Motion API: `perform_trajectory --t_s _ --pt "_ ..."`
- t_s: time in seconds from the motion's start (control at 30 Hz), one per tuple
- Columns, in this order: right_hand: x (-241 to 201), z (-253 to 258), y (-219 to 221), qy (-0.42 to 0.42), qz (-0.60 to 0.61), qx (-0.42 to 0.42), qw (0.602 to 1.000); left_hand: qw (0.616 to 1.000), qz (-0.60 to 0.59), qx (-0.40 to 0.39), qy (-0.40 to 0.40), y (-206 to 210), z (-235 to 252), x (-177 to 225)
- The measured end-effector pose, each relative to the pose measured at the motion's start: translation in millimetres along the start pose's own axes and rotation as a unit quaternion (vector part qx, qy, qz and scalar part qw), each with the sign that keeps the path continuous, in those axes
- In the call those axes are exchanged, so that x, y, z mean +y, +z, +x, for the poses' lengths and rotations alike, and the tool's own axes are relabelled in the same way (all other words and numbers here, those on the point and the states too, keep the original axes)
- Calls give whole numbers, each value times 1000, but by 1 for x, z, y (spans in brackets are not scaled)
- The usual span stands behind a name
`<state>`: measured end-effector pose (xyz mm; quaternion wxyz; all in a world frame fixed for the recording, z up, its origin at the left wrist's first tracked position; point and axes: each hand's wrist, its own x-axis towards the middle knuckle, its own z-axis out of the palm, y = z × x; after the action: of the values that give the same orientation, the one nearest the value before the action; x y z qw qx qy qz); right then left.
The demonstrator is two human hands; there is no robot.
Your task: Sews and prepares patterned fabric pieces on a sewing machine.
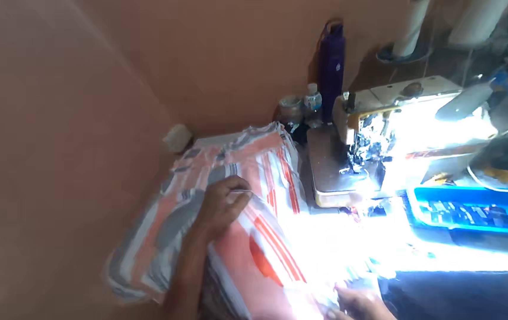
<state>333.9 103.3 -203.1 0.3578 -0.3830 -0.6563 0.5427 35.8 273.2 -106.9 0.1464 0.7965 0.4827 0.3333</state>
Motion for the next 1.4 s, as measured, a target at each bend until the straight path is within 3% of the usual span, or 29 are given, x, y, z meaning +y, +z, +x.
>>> perform_trajectory --t_s 0.07,0.13,0.47,0.63,1.07,1.23,1.4 --pt "29 -4 0 22 -12 24 999 998 -7 -57 -34 44 -9 -26" --pt "38 -4 -4 22 -20 41 999 996 -12 -71 -52 59 -11 -31" --pt "44 -7 1 1 21 80 997 996 -29 -13 -84 57 -15 -33" --pt "48 -5 2 -25 -24 115 993 996 -34 -6 -81 56 -17 -37" --pt "49 -3 4 14 -61 97 993 996 -9 -14 -84 56 -18 -31" --pt "26 -15 -23 -30 -157 84 984 996 5 -29 -84 54 -18 -31" --pt "-52 -37 -67 -108 40 129 985 997 -2 -45 -66 57 -20 -50"
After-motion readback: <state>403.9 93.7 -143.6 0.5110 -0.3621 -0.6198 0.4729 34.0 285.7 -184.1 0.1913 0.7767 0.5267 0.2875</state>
